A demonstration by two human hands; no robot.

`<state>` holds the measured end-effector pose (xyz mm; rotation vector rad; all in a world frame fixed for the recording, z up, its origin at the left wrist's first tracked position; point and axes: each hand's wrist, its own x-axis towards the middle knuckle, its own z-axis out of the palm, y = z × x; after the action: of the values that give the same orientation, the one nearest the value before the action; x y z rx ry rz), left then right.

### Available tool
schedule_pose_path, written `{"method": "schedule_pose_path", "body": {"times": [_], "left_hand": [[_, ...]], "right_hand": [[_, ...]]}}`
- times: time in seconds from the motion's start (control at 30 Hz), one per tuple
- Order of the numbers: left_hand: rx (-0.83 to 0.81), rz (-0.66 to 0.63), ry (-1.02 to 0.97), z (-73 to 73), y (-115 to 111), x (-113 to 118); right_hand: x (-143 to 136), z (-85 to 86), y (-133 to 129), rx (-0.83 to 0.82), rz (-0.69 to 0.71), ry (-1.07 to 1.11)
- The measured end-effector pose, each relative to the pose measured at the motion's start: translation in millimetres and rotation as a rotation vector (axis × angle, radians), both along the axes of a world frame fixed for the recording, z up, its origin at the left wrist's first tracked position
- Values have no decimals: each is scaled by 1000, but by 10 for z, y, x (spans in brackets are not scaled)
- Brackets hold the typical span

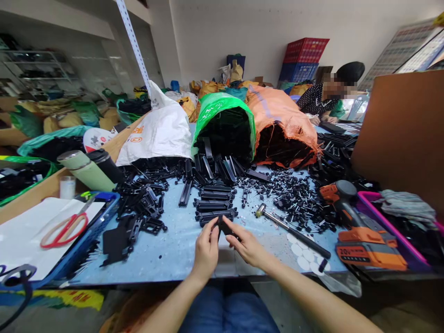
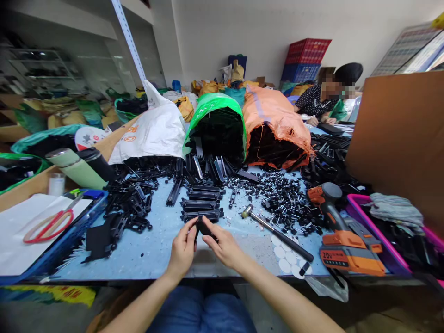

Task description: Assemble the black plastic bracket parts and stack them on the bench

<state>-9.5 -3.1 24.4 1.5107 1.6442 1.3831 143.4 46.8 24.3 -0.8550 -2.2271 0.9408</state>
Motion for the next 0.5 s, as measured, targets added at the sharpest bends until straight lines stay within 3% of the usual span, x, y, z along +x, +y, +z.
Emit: {"method": "schedule_pose_path", "body": {"times": [0.07,0.13,0.2,0.3,0.37,0.5], "left_hand": [[-186,135,9,-217,-108,59],[-196,177,211,-351,-195,53],[-79,90,494,-388,-222,-6],[58,-203,788,-363,-138,-105],[111,-324,855,-383,-36,-133],[182,-373,836,-539,144,-122]], "right_hand": [[102,17,377,88,28,-158],[227,47,887,155,-78,-258],[346,84,1470,141,-271,-337],[459,126,2298,76,-554,-365],[476,127,2731,37,-683,-345],[406,61,3299,-117,-887,-268]]}}
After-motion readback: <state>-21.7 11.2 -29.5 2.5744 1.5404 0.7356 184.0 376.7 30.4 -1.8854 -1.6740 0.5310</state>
